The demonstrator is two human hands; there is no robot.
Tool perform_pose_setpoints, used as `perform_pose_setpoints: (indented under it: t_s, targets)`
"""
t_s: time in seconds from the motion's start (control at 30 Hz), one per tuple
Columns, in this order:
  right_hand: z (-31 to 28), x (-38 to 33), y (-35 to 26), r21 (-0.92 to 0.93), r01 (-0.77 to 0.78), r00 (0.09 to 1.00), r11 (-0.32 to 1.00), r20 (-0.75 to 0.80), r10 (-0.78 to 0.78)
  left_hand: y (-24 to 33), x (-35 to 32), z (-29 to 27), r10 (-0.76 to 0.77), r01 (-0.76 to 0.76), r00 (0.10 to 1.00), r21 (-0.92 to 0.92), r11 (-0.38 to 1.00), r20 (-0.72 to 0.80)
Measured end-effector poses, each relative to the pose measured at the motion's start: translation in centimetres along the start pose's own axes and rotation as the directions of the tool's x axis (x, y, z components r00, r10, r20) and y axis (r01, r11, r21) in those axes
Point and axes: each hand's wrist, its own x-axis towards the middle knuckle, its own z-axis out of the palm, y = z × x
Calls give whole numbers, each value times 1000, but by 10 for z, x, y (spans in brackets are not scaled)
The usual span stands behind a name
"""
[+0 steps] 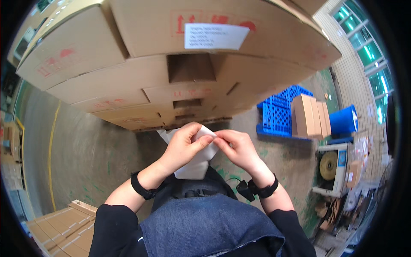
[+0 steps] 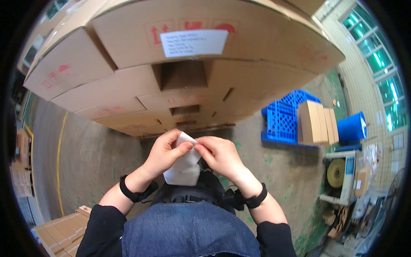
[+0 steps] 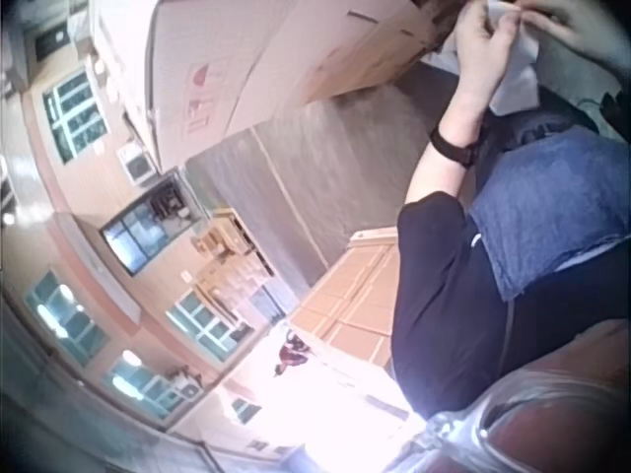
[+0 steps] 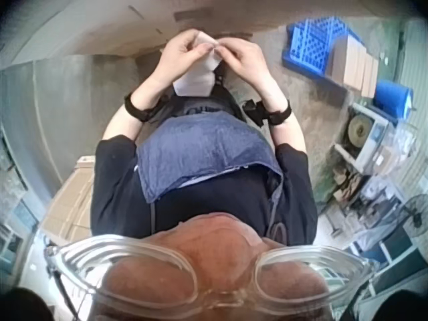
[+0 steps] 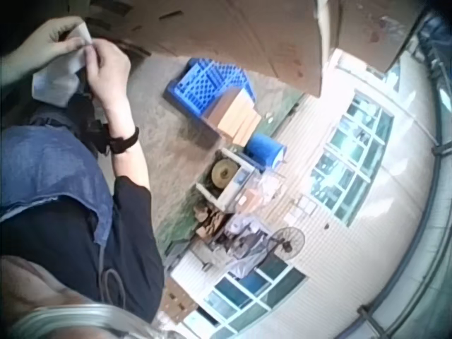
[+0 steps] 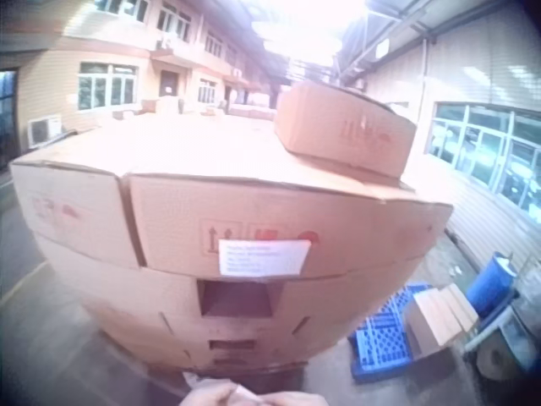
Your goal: Applying pre-printed shipping and identification labels to a stack of cardboard boxes on pallets.
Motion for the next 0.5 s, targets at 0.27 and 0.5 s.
perform_pose_setpoints:
  t_s: [0.27, 0.5]
  targets:
    - [2, -19, 27, 223, -66, 984, 973, -150, 102, 0, 8, 25, 107, -109, 993, 41, 993, 52]
    - [-57, -22, 114, 773, -273, 864, 572, -65, 500, -11, 8, 19, -59, 52, 998, 162, 985, 36]
